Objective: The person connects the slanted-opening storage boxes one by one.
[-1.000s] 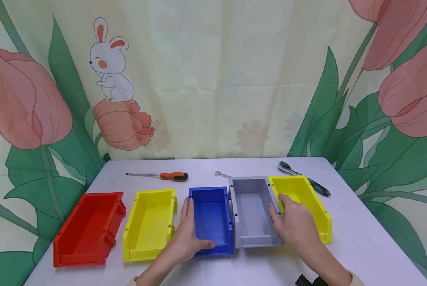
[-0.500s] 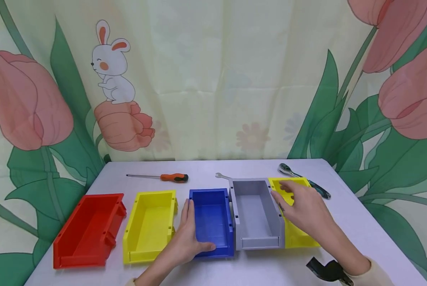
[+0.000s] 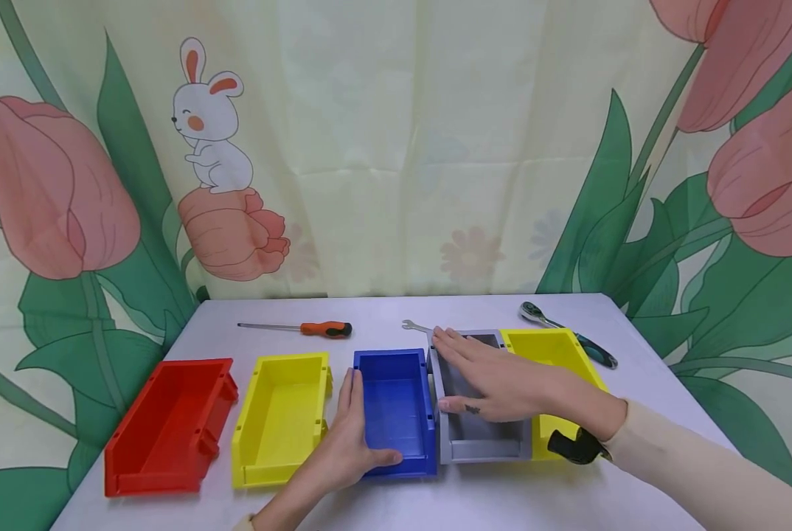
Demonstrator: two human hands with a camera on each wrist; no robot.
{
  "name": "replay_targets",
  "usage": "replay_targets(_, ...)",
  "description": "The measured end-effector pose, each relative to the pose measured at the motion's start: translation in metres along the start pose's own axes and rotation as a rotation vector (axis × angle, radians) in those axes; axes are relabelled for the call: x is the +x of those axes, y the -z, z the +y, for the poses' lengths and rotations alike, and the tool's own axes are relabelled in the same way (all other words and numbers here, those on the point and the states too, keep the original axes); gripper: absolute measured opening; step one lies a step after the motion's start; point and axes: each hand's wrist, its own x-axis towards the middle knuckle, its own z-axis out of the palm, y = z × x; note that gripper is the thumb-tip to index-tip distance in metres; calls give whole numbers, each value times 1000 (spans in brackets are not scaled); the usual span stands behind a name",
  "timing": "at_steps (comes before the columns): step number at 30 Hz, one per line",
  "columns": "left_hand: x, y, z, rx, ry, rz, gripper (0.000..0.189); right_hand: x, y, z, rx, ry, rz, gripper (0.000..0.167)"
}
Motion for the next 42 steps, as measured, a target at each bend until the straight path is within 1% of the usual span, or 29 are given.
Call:
replay_targets(4, -1, 0, 1, 3, 0, -4, 143, 2, -2, 0, -37, 23, -21, 96)
replay_targets(10, -1, 0, 0, 7, -7, -6, 143, 3, 0, -2, -72, 47, -23, 93)
replay_targets(18, 0, 1, -2, 14, -10, -8, 142, 8, -1, -3, -114, 27, -50, 93)
replay_targets(23, -1, 1, -1, 0, -9, -15, 142, 10, -11, 1, -85, 36, -62, 92)
replay_targets(27, -2, 1, 0, -5, -11, -22, 142, 10, -18, 4, -53, 44, -43, 91)
replay_targets(37, -2, 1, -2, -4, -20, -22, 142, 10, -21, 2, -76, 42, -48, 92)
replay_targets(42, -2, 2, -1, -2, -10, -25, 142, 11, -21, 2, -94, 53, -49, 91)
